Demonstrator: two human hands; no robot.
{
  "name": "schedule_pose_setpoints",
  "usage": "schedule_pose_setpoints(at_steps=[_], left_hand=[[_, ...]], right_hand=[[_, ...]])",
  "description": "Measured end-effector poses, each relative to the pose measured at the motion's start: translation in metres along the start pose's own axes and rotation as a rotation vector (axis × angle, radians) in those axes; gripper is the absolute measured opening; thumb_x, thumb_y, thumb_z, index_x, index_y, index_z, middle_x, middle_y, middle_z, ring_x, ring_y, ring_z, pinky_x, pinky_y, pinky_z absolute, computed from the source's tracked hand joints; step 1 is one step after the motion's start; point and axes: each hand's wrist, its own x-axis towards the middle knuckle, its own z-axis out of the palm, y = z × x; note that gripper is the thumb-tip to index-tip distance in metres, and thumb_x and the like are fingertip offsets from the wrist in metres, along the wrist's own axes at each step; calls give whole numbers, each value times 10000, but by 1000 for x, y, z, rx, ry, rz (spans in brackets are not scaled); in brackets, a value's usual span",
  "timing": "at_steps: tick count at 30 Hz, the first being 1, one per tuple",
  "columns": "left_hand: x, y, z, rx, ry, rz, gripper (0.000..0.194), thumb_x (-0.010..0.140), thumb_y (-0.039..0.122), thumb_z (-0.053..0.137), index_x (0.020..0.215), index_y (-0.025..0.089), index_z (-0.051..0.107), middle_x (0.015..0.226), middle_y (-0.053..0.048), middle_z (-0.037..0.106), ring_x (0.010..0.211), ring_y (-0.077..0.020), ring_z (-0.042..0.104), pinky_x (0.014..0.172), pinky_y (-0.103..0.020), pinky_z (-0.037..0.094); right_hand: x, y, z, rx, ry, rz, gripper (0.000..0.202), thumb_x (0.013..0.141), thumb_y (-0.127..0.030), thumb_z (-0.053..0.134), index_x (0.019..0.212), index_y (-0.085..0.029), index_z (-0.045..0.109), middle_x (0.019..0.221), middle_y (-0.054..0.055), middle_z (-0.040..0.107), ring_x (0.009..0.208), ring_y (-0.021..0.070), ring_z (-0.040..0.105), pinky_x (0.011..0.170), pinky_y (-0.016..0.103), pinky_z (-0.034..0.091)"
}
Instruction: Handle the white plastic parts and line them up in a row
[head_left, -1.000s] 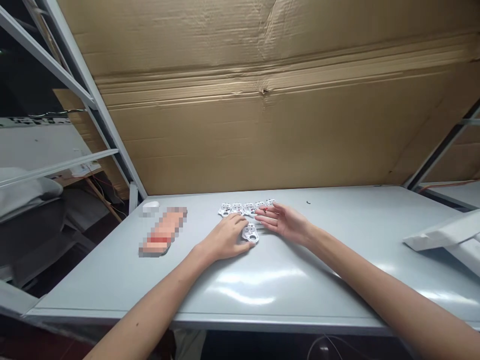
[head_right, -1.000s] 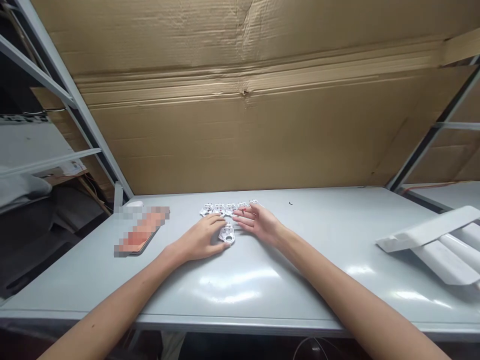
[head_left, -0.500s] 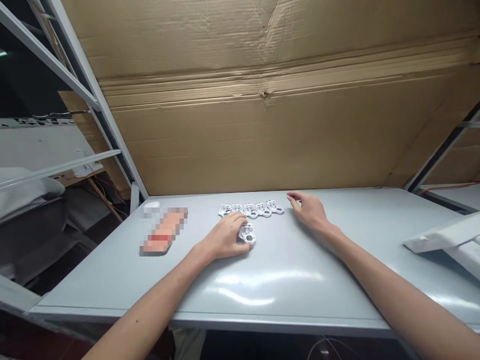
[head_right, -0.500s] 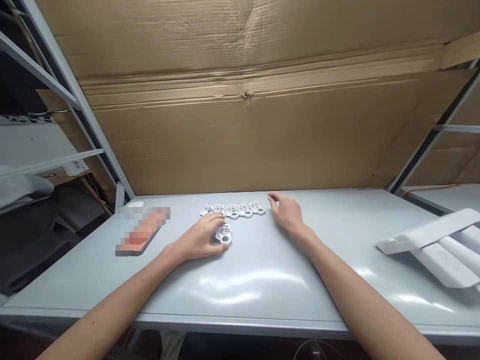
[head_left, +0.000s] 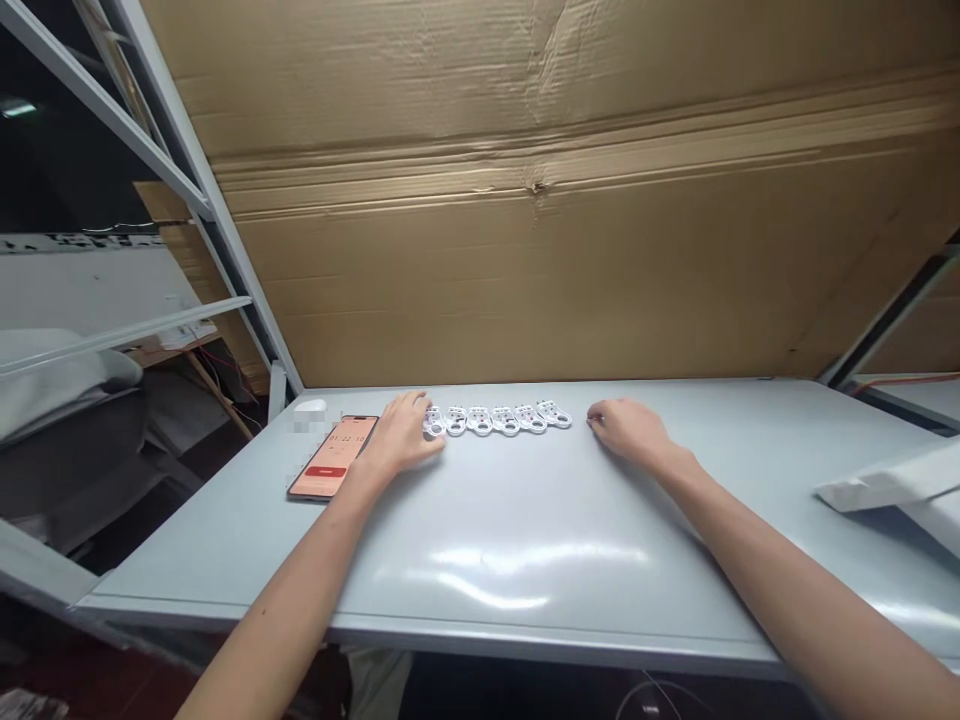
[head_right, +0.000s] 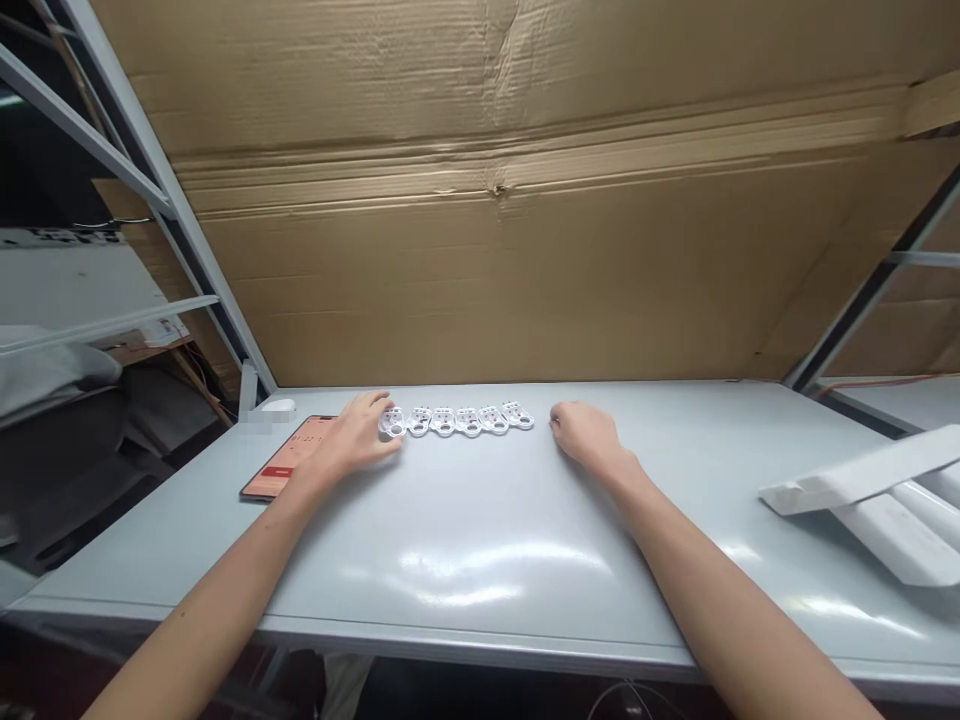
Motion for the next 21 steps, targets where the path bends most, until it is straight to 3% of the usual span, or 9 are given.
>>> schedule_pose_setpoints(at_steps=[5, 9, 12, 13, 17, 21], left_hand=[[-1, -3, -4, 49, -151, -45, 235, 756, 293, 552, 957, 195, 626, 1107, -117, 652, 1044, -323, 609, 886, -407, 504], [0, -11, 1, 11, -214, -30, 299, 856, 324, 483, 1083, 192, 627, 1242, -131, 631, 1171, -331, 576, 969, -433, 469], [1, -18, 11, -14, -242, -37, 417, 927, 351, 409, 1284, 185, 548, 1424, -139, 522, 1326, -311, 477, 1059, -440, 410], [2, -21, 15, -34, -257, -47, 455, 946, 359, 383, 1346, 179, 503, 1478, -140, 466, 1376, -299, 423, 1094, -439, 376], [5, -28, 29, -115, -276, -66, 521, 983, 380, 318, 1451, 168, 404, 1561, -130, 336, 1450, -260, 302, 1160, -425, 287], [6, -30, 33, -128, -254, -46, 540, 985, 399, 306, 1466, 167, 388, 1565, -120, 329, 1456, -243, 288, 1171, -399, 272]], right_hand=[[-1, 0, 0, 22, 46, -16, 231, 832, -255, 517, 661, -230, 670, 639, 78, 620, 626, 226, 581, 583, 320, 365], [-7, -9, -5, 52, 110, -81, 254, 878, -297, 498, 728, -223, 690, 686, 105, 658, 680, 252, 605, 612, 337, 394], [-17, -27, -11, 69, 118, -147, 252, 915, -299, 466, 864, -233, 705, 849, 102, 707, 776, 259, 634, 664, 345, 431], [-21, -35, -11, 84, 116, -192, 255, 927, -306, 458, 916, -242, 704, 914, 92, 716, 822, 256, 642, 696, 346, 447], [-36, -63, -3, 197, 52, -632, 282, 958, -346, 473, 1122, -224, 668, 1134, 111, 685, 1012, 274, 629, 829, 390, 485], [-42, -75, 10, 172, -20, -763, 319, 980, -397, 457, 1127, -193, 653, 1141, 144, 663, 1004, 282, 619, 852, 423, 496]])
